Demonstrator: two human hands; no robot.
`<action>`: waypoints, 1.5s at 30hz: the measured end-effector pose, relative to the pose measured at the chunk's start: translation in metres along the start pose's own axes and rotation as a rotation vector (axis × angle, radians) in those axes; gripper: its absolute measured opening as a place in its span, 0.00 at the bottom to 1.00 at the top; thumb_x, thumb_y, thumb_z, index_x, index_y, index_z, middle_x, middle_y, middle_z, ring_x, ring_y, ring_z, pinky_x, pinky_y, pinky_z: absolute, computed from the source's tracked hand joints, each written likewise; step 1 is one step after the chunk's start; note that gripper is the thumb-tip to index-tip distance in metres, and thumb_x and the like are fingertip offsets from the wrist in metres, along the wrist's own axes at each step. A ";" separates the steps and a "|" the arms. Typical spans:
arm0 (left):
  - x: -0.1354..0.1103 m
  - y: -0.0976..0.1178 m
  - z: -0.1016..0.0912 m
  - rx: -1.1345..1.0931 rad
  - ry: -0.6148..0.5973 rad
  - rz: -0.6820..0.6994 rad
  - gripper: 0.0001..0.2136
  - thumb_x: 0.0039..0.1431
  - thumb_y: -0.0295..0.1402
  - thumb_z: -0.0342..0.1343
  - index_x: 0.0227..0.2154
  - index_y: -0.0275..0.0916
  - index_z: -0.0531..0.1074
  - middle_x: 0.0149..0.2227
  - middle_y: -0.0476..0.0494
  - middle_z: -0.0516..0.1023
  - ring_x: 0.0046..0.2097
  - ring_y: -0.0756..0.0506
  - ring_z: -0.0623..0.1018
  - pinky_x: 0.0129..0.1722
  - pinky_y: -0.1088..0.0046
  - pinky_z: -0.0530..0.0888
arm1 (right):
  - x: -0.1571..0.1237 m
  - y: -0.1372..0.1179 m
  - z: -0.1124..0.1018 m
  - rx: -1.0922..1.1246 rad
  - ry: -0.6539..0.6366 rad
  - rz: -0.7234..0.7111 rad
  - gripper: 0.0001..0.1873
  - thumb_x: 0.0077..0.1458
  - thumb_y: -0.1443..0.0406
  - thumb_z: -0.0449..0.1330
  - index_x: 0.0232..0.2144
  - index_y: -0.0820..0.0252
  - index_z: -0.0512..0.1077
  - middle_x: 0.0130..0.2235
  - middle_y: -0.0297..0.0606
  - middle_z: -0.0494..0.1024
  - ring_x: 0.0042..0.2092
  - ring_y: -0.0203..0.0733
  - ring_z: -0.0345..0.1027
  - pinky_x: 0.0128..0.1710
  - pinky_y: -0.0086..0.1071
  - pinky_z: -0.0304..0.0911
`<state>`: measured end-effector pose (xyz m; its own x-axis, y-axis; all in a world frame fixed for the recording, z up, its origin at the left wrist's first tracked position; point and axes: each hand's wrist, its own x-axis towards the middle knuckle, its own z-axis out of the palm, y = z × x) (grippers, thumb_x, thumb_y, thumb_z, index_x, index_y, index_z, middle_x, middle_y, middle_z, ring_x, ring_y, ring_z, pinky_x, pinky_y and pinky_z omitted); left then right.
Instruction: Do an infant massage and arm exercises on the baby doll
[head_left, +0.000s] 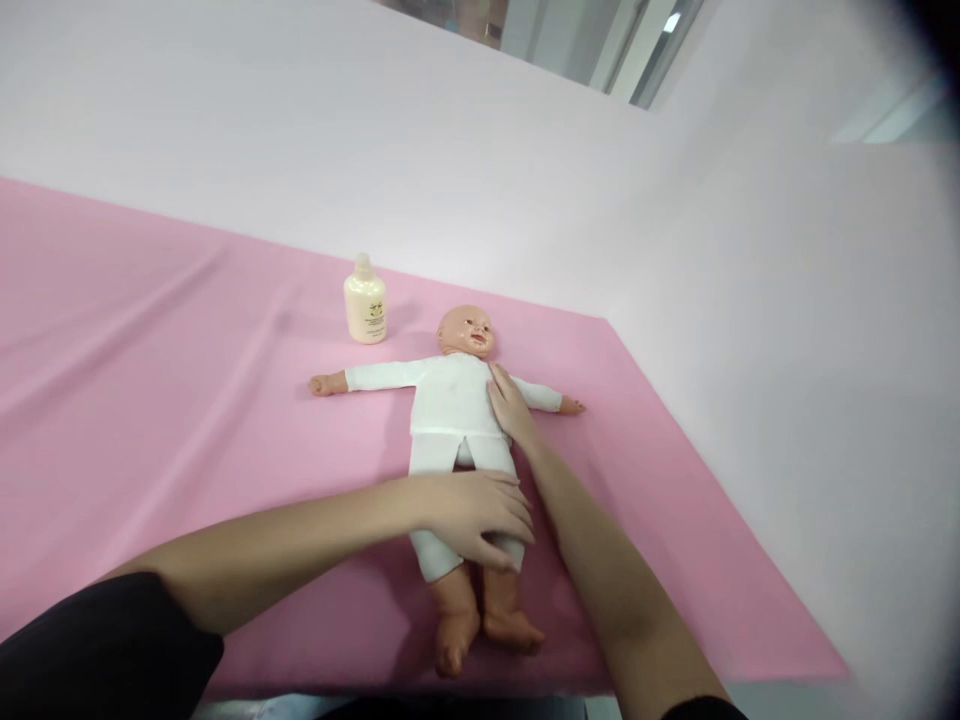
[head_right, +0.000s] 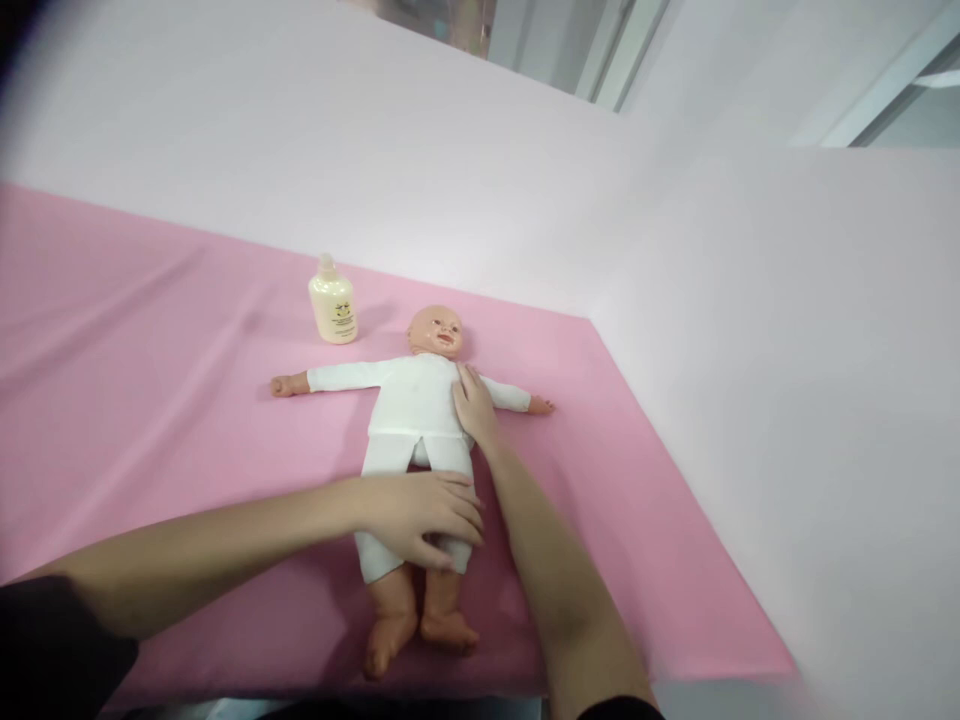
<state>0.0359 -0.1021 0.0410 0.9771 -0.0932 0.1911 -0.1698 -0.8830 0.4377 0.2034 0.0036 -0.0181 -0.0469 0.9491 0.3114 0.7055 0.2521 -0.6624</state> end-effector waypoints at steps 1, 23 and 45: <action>-0.002 -0.006 -0.004 0.010 0.009 -0.019 0.17 0.60 0.40 0.52 0.49 0.40 0.72 0.50 0.41 0.77 0.55 0.43 0.72 0.60 0.66 0.60 | 0.000 0.001 0.000 -0.004 -0.002 0.003 0.30 0.61 0.55 0.41 0.62 0.60 0.57 0.65 0.39 0.58 0.67 0.42 0.47 0.68 0.43 0.41; -0.067 -0.127 -0.018 0.085 0.828 -0.719 0.22 0.66 0.37 0.36 0.57 0.39 0.65 0.63 0.43 0.62 0.66 0.47 0.58 0.66 0.61 0.52 | -0.052 -0.102 0.009 -0.560 -0.209 0.024 0.31 0.63 0.57 0.45 0.65 0.63 0.48 0.67 0.57 0.46 0.66 0.69 0.41 0.60 0.63 0.43; -0.075 -0.148 -0.019 0.180 0.678 -0.792 0.25 0.64 0.37 0.37 0.62 0.34 0.58 0.65 0.39 0.57 0.67 0.45 0.55 0.67 0.63 0.52 | -0.081 -0.144 0.007 -0.396 -0.457 -0.270 0.32 0.63 0.53 0.46 0.65 0.56 0.47 0.69 0.40 0.43 0.69 0.50 0.37 0.65 0.59 0.31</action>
<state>-0.0147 0.0441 -0.0217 0.5154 0.7665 0.3833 0.5605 -0.6398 0.5259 0.1003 -0.1080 0.0470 -0.4924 0.8687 0.0527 0.8295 0.4868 -0.2738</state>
